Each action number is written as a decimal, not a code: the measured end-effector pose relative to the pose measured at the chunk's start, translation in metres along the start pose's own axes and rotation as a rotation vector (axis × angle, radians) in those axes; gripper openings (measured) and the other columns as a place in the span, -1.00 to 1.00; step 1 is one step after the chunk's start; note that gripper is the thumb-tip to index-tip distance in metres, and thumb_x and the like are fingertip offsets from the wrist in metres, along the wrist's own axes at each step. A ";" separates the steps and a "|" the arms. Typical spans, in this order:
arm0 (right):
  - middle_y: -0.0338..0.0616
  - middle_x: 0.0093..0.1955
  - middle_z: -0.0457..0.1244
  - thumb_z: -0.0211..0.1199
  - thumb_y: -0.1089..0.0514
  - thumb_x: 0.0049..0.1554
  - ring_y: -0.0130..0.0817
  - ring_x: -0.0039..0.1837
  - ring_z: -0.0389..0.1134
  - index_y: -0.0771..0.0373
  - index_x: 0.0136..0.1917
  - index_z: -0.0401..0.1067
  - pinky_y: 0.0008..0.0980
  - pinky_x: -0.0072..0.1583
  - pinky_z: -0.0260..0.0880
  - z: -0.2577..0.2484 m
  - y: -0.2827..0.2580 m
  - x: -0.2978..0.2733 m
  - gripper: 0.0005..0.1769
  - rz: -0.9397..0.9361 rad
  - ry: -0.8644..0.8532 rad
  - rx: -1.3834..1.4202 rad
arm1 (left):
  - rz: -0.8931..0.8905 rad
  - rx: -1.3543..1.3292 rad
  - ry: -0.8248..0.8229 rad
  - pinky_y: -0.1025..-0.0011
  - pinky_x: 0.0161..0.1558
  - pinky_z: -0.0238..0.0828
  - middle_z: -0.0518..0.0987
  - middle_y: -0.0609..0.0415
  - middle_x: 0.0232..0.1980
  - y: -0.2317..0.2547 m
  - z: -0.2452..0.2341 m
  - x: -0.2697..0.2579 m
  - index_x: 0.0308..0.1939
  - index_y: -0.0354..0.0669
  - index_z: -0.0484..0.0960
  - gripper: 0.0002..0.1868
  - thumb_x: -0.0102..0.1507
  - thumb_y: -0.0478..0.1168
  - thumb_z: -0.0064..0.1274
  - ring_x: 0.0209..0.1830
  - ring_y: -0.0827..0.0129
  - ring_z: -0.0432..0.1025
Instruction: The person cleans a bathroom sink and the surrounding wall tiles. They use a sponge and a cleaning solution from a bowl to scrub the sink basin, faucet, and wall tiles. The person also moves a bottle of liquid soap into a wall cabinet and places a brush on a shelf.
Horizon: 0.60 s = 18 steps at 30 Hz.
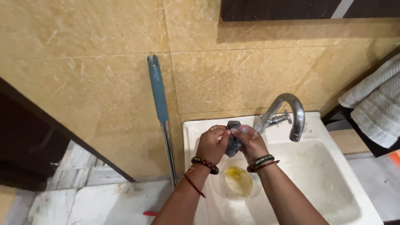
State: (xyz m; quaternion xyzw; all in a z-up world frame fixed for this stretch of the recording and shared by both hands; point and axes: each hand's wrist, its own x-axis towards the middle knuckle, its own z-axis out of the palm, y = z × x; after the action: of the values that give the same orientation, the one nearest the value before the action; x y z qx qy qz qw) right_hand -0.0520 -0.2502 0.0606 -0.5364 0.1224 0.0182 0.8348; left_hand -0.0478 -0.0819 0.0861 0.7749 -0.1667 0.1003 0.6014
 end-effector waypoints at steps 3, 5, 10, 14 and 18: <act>-0.18 -0.12 0.37 0.29 0.30 0.08 -0.41 -0.13 0.41 0.24 0.05 0.43 -0.42 -0.12 0.42 -0.001 -0.009 -0.006 -0.76 -0.022 0.014 -0.097 | -0.057 -0.037 -0.031 0.40 -0.23 0.58 0.66 0.00 -0.05 0.004 -0.001 -0.004 -0.25 -0.24 0.73 -0.87 0.20 -0.26 0.16 -0.20 0.28 0.59; -0.15 -0.09 0.38 0.27 0.34 0.07 -0.43 -0.12 0.41 0.30 0.10 0.44 -0.44 -0.10 0.41 -0.003 -0.012 -0.007 -0.70 -0.091 -0.004 -0.200 | -0.037 -0.094 -0.027 0.40 -0.19 0.58 0.65 0.02 -0.09 -0.003 0.002 -0.009 -0.24 -0.26 0.69 -0.88 0.17 -0.29 0.24 -0.19 0.33 0.60; -0.08 0.00 0.40 0.27 0.42 0.07 -0.43 -0.06 0.41 0.43 0.20 0.46 -0.44 -0.03 0.43 0.003 -0.029 -0.023 -0.61 -0.194 -0.090 -0.388 | -0.041 -0.394 0.059 0.44 -0.17 0.61 0.52 0.06 -0.18 -0.028 0.013 -0.007 -0.09 -0.32 0.40 -0.52 0.12 -0.36 0.44 -0.14 0.42 0.57; -0.16 0.03 0.39 0.25 0.47 -0.01 -0.47 0.03 0.44 0.32 0.21 0.41 -0.45 0.07 0.48 0.003 -0.050 -0.043 -0.51 -0.140 -0.265 -0.345 | -0.355 -0.471 0.021 0.48 -0.33 0.60 0.65 0.09 -0.19 -0.009 0.002 -0.004 0.07 -0.18 0.31 -0.31 -0.01 -0.32 0.43 -0.25 0.51 0.58; -0.19 -0.04 0.36 0.23 0.51 -0.06 -0.44 -0.02 0.41 0.30 0.16 0.41 -0.41 0.01 0.47 -0.006 -0.041 -0.038 -0.51 -0.113 -0.274 -0.375 | -0.417 -0.406 -0.117 0.57 -0.45 0.42 0.68 0.12 -0.23 0.010 -0.001 -0.013 0.05 -0.15 0.47 -0.42 0.05 -0.19 0.43 -0.38 0.58 0.50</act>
State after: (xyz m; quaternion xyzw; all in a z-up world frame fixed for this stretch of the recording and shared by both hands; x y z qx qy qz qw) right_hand -0.0832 -0.2693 0.1037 -0.6806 -0.0276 0.0663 0.7291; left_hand -0.0633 -0.0812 0.0906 0.6609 -0.0547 -0.1058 0.7409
